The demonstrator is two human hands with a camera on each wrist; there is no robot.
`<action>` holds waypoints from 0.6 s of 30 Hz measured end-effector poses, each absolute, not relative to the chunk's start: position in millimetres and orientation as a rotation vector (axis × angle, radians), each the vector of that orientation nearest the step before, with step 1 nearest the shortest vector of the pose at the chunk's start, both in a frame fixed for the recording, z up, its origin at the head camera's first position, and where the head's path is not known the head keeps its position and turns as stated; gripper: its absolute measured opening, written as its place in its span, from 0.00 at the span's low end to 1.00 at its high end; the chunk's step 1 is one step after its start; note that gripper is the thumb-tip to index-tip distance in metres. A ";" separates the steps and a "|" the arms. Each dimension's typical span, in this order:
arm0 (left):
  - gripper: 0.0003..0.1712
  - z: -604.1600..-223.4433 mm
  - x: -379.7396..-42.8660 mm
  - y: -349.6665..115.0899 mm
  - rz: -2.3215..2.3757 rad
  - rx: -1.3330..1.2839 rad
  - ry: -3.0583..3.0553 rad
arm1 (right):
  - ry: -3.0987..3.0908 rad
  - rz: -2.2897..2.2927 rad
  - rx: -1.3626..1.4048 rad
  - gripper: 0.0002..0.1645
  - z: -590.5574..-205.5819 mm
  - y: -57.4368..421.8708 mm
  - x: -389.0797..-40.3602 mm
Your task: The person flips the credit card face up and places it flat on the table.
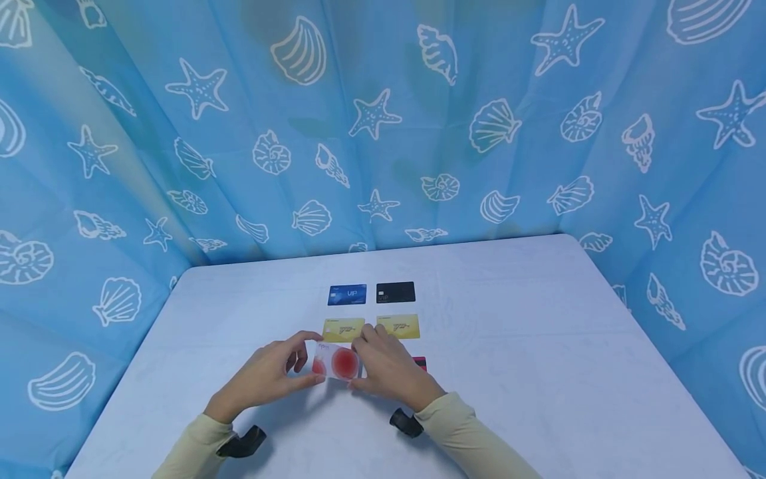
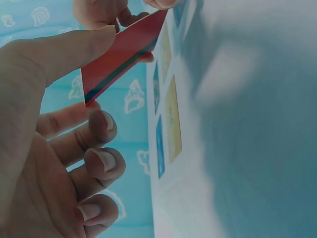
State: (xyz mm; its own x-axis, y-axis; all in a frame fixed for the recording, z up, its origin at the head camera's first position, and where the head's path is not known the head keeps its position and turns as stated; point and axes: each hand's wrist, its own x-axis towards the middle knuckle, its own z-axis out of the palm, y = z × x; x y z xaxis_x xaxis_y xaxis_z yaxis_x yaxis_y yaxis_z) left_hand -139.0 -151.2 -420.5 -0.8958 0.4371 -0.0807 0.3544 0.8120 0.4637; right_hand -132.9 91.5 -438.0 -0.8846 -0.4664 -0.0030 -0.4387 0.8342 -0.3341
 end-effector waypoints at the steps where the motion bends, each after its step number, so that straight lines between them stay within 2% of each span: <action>1: 0.38 -420.7 -139.5 -151.6 0.654 0.618 2.813 | 2.929 -0.503 -0.727 0.36 -438.0 91.3 -133.1; 18: 0.37 -430.7 -143.2 -158.9 0.516 0.666 2.805 | 2.918 -0.456 -0.733 0.36 -439.2 89.1 -132.3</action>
State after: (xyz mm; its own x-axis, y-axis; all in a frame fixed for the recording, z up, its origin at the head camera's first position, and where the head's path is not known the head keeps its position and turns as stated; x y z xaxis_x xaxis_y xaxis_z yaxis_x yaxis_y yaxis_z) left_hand -143.2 -158.9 -430.7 -0.8751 0.4680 -0.1227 0.3936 0.8362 0.3819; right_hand -132.3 89.1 -439.2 -0.8795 -0.4754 -0.0228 -0.4458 0.8396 -0.3103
